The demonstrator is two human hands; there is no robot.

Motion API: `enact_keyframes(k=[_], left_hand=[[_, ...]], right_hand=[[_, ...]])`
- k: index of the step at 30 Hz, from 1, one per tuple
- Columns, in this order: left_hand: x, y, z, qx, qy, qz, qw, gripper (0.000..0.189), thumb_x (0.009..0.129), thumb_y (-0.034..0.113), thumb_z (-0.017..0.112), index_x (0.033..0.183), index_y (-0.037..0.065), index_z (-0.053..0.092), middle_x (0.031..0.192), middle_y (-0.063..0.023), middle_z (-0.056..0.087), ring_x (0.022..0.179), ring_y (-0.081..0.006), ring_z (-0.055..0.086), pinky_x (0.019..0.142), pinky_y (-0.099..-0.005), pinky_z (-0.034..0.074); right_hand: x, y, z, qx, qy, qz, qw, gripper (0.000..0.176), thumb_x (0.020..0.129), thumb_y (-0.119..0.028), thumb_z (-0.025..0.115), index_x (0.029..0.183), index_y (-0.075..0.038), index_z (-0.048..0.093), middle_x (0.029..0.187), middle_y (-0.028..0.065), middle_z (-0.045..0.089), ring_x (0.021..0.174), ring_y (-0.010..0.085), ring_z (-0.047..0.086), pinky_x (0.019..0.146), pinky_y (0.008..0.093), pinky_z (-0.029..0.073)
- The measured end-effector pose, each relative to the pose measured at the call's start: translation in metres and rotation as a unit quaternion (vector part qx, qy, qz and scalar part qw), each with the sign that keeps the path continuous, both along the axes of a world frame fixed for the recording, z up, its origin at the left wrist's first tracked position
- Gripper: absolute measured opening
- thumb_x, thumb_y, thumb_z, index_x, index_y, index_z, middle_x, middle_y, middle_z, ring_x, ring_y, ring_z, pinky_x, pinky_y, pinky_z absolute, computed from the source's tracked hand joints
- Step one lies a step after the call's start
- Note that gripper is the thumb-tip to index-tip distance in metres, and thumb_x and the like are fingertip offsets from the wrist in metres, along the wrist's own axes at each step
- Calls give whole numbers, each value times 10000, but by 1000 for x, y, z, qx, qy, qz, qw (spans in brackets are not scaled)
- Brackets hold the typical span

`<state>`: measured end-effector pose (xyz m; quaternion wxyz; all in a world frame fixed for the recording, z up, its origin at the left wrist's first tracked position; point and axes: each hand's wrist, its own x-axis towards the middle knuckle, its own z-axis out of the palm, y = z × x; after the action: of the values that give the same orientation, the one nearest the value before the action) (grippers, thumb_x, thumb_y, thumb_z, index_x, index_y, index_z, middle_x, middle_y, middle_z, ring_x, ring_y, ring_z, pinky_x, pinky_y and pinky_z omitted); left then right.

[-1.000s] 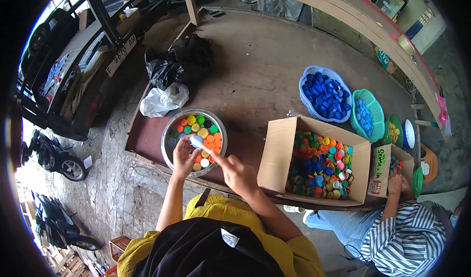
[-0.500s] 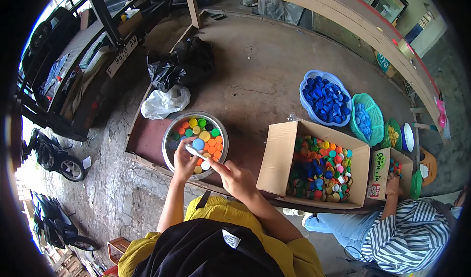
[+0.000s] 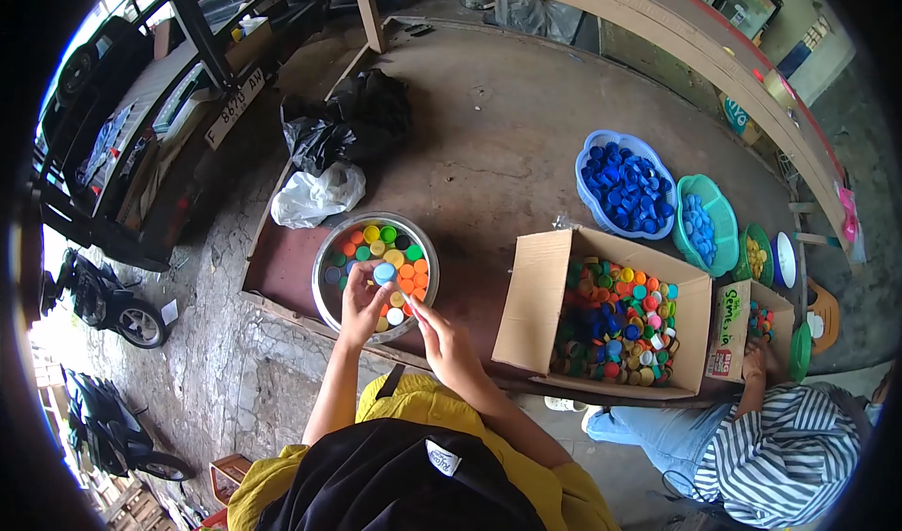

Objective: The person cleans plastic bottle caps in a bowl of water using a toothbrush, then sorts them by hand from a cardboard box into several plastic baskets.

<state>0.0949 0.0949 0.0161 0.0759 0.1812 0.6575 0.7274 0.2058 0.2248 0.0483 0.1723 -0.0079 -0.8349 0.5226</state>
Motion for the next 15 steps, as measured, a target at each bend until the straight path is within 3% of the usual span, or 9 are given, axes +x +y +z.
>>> enact_keyframes(k=[2, 3, 7, 10, 11, 14, 15], left_hand=[[1, -6, -3, -33, 12, 7, 999, 312, 791, 73, 666, 1056, 5, 517, 926, -32, 504, 781, -77, 489, 665, -215, 415], [1, -7, -5, -49, 18, 8, 999, 313, 788, 90, 672, 1049, 5, 522, 900, -30, 510, 759, -73, 484, 649, -213, 406], [4, -19, 10, -132, -58, -76, 987, 355, 778, 147, 694, 1063, 13, 529, 821, -23, 533, 718, -77, 479, 621, -218, 399], [9, -27, 38, -215, -84, -147, 962, 272, 822, 65, 640, 1032, 17, 475, 814, 23, 464, 696, -40, 483, 615, -177, 398], [9, -30, 37, -247, -112, -164, 948, 396, 819, 152, 665, 1145, 2, 498, 857, -23, 563, 786, -76, 518, 682, -211, 424], [14, -23, 20, 11, -155, -136, 978, 370, 878, 126, 594, 1194, -10, 458, 969, -28, 575, 888, -79, 534, 765, -214, 432], [10, -27, 19, -1, -159, -153, 975, 351, 918, 110, 527, 1230, -14, 425, 1070, -31, 557, 965, -91, 528, 824, -228, 427]], right_hand=[[9, 5, 10, 164, -31, -16, 986, 419, 874, -42, 503, 1284, -132, 490, 708, 97, 529, 620, 239, 565, 581, 347, 466], [12, 6, 13, 189, -63, -26, 980, 477, 845, -35, 517, 1289, -206, 487, 706, 106, 536, 640, 285, 583, 558, 371, 474], [19, 15, 37, 302, -120, -2, 946, 529, 825, -82, 539, 1303, -293, 460, 658, 66, 500, 543, 237, 567, 469, 364, 476], [24, 20, 48, 360, -158, 42, 919, 517, 832, -93, 533, 1302, -295, 460, 670, 61, 503, 530, 239, 565, 466, 365, 481], [22, 21, 50, 358, -153, 40, 920, 520, 831, -84, 535, 1305, -283, 459, 672, 65, 500, 530, 239, 559, 468, 365, 476], [21, 21, 47, 325, -128, 6, 937, 554, 818, -55, 541, 1323, -257, 438, 686, 78, 499, 525, 245, 546, 466, 370, 466], [20, 20, 40, 296, -109, -26, 949, 582, 808, -45, 544, 1336, -255, 419, 697, 84, 501, 519, 250, 545, 460, 373, 465]])
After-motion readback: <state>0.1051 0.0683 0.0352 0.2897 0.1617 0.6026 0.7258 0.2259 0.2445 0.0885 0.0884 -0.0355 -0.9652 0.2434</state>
